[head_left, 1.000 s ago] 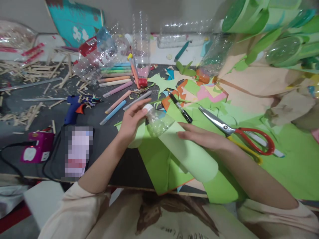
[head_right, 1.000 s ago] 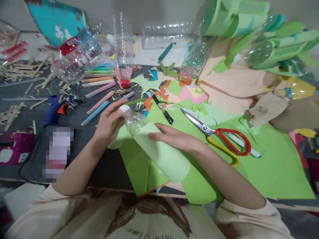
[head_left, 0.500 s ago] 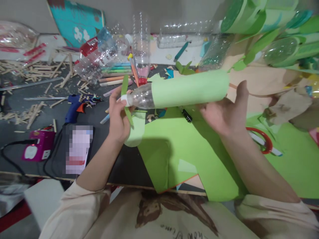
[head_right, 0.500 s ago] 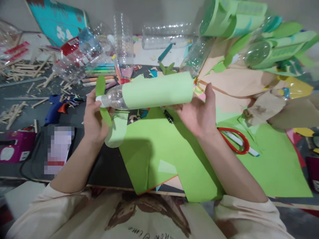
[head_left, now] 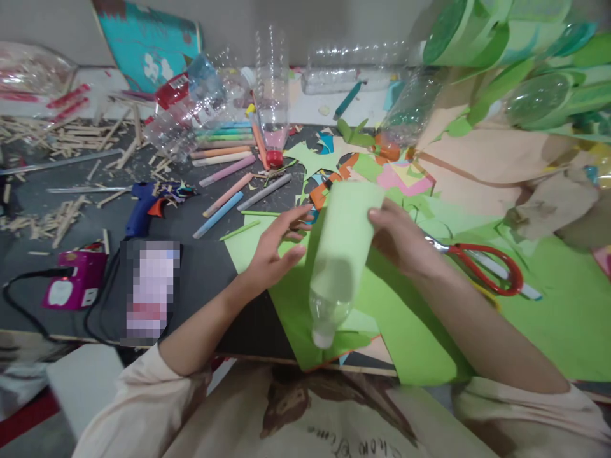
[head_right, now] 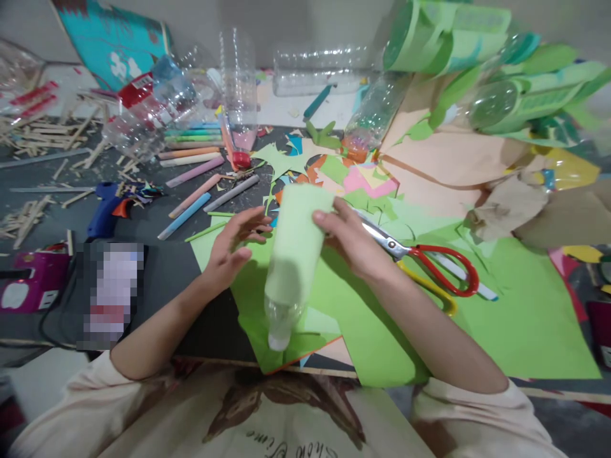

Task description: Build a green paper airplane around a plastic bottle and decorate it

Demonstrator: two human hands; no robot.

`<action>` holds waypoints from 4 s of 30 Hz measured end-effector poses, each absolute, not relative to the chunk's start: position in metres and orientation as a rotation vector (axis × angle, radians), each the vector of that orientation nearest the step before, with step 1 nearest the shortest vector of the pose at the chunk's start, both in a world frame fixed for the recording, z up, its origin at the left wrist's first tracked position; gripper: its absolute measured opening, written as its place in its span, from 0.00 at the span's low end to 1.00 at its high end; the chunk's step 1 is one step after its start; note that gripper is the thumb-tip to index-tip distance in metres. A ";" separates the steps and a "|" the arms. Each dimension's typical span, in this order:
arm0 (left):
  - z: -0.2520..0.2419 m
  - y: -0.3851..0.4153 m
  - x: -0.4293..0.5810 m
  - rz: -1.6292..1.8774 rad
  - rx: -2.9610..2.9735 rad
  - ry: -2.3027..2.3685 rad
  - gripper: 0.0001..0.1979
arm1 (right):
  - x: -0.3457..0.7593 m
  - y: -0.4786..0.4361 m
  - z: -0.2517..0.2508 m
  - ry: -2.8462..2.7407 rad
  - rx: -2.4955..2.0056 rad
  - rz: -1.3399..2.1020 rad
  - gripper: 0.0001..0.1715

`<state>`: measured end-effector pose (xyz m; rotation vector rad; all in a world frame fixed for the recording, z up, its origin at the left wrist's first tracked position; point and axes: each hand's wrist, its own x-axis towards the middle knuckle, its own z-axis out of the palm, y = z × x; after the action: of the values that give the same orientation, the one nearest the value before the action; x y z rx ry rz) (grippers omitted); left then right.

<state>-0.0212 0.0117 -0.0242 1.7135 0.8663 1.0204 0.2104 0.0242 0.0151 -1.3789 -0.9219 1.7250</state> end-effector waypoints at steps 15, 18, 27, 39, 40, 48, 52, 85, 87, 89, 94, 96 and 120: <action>-0.022 0.016 -0.014 0.878 1.659 1.085 0.25 | 0.191 0.012 0.001 -1.170 -1.354 1.770 0.26; -0.024 0.018 -0.014 0.892 1.671 1.085 0.25 | 0.196 0.012 0.004 -1.292 -1.360 1.696 0.20; -0.023 0.017 -0.015 0.861 1.861 1.098 0.23 | 0.201 0.013 0.002 -1.633 -1.577 1.302 0.23; -0.022 0.018 -0.020 1.127 1.917 1.181 0.09 | 0.196 0.009 0.019 -1.797 -1.643 1.517 0.35; -0.022 0.018 -0.019 1.201 1.904 1.203 0.06 | 0.195 0.008 0.019 -1.768 -1.647 1.558 0.35; -0.028 0.014 -0.009 1.164 1.875 1.284 0.09 | 0.196 0.005 0.012 -1.459 -1.413 1.963 0.29; -0.033 0.017 -0.010 1.171 1.892 1.230 0.12 | 0.194 0.006 0.006 -1.476 -1.434 1.825 0.37; -0.026 0.014 0.002 1.139 0.970 1.092 0.39 | 0.178 -0.004 -0.017 -0.915 -1.056 2.165 0.54; -0.024 0.015 0.002 1.131 0.975 1.057 0.35 | 0.178 -0.005 -0.020 -0.884 -0.961 2.214 0.59; -0.023 0.016 0.001 1.110 0.985 1.029 0.33 | 0.177 -0.006 -0.022 -0.865 -0.950 2.198 0.62; -0.024 0.018 -0.003 1.135 1.023 1.034 0.41 | 0.175 -0.008 -0.018 -0.960 -1.202 1.958 0.64; -0.025 0.018 -0.004 1.131 1.055 1.039 0.43 | 0.173 -0.009 -0.018 -0.989 -1.235 1.952 0.65; -0.022 0.020 -0.005 1.006 0.822 0.944 0.31 | 0.175 -0.007 -0.013 -0.832 -1.035 2.129 0.72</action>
<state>-0.0054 0.0204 -0.0221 0.8216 0.9444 1.0056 0.1754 -0.0068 -0.0130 -1.0346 -0.8319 2.1290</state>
